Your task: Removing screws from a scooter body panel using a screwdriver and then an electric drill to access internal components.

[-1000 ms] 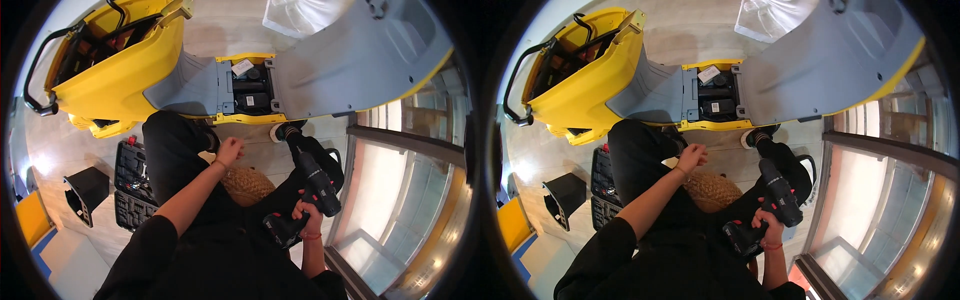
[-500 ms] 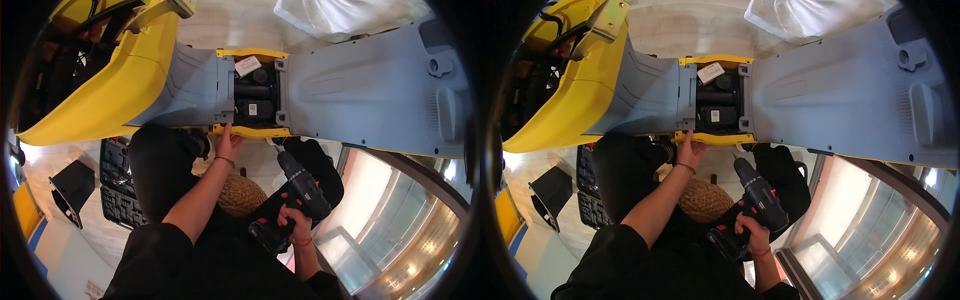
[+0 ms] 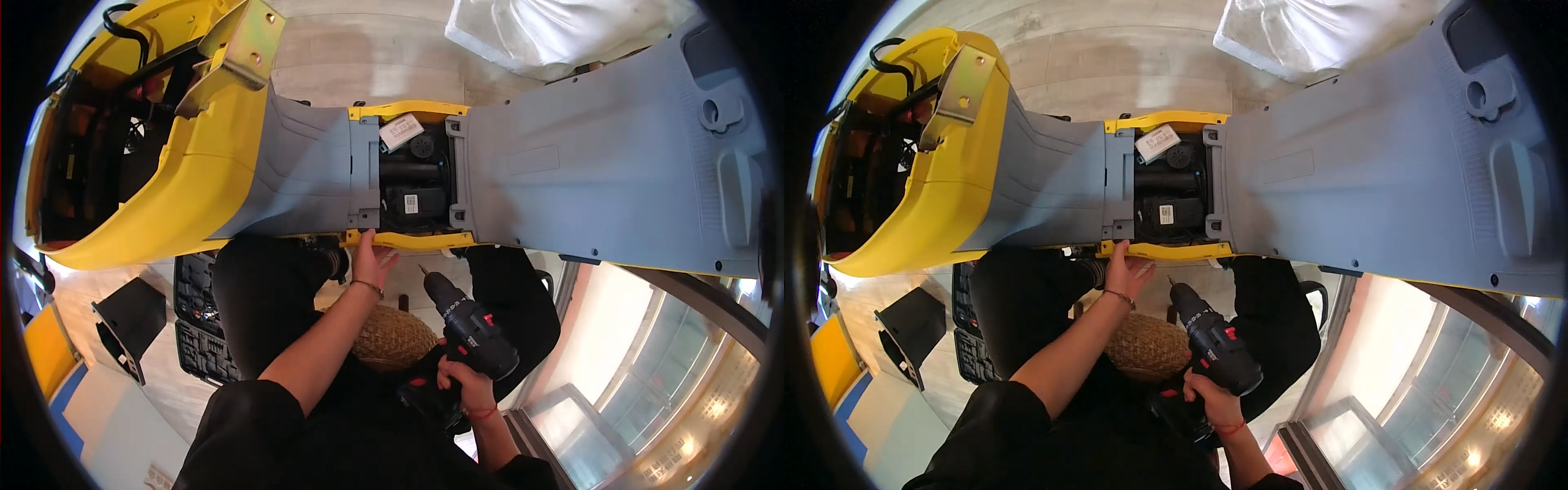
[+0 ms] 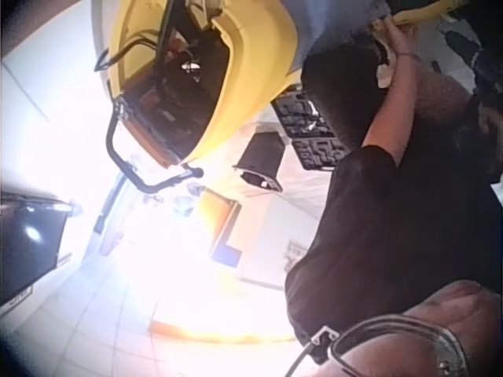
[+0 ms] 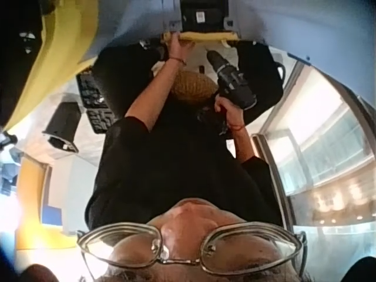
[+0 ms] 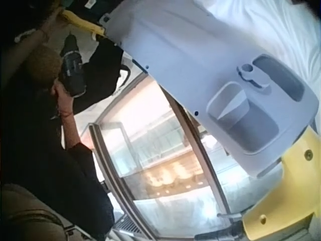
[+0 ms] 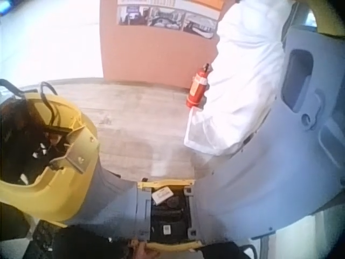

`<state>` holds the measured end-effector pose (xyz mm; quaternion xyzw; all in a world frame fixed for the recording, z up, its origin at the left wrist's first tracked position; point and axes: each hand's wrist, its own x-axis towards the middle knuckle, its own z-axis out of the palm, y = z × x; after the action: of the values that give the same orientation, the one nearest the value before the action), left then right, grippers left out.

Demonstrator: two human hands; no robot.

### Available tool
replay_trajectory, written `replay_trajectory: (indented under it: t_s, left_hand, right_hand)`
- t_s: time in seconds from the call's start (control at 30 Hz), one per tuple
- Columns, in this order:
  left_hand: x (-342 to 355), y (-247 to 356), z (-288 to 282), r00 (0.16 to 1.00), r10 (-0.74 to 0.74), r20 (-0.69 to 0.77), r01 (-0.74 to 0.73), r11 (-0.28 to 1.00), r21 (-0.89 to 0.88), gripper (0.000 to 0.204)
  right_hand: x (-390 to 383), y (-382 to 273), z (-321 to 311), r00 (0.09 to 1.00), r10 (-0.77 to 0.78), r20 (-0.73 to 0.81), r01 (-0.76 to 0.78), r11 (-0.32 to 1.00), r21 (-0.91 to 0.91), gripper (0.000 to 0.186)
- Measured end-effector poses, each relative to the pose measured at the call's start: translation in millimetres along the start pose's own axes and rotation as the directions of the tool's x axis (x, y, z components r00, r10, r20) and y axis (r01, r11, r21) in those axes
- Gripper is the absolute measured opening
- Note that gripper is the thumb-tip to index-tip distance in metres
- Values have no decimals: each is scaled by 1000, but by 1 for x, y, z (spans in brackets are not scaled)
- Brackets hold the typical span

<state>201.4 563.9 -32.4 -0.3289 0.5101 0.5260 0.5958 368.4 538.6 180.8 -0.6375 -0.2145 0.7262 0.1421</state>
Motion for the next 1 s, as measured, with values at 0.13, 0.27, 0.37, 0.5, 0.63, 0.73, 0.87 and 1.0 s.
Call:
replay_trajectory:
  t_s: [0.13, 0.27, 0.37, 0.5, 0.63, 0.73, 0.87, 1.0]
  left_hand:
    - [-47, -47, -15, 885, 80, 459, -384, 683, 622, 22]
    - [-134, -8, 33, 489, -564, 665, -738, 138, 660, 25]
    - [-127, 33, 91, 648, -690, 323, -701, -374, 607, 25]
    - [-93, 44, 129, 650, -495, 577, -649, -757, 81, 24]
    - [-82, 36, 128, 638, -419, 647, -521, -853, -38, 22]
    - [-84, 37, 128, 618, -566, 545, -669, -743, -13, 26]
    - [-83, 38, 124, 639, -585, 499, -622, -775, -112, 32]
    - [-82, 33, 124, 657, -589, 471, -630, -771, -86, 35]
  right_hand:
    - [13, -23, -4, 1000, 9, -6, -9, 995, -102, 38]
    - [35, -77, -2, 999, -33, 42, 42, 975, -219, 34]
    - [52, -126, 9, 993, -20, 114, 53, 952, -301, 31]
    - [73, -185, 24, 983, -155, 100, 183, 881, -436, 27]
    - [134, -220, 38, 983, -184, 28, 176, 869, -462, 16]
    - [168, -245, 44, 988, -85, -127, 22, 901, -432, 23]
    - [208, -264, 36, 993, -4, -114, -49, 887, -460, 24]
    - [233, -268, 34, 994, 30, -103, -76, 871, -486, 21]
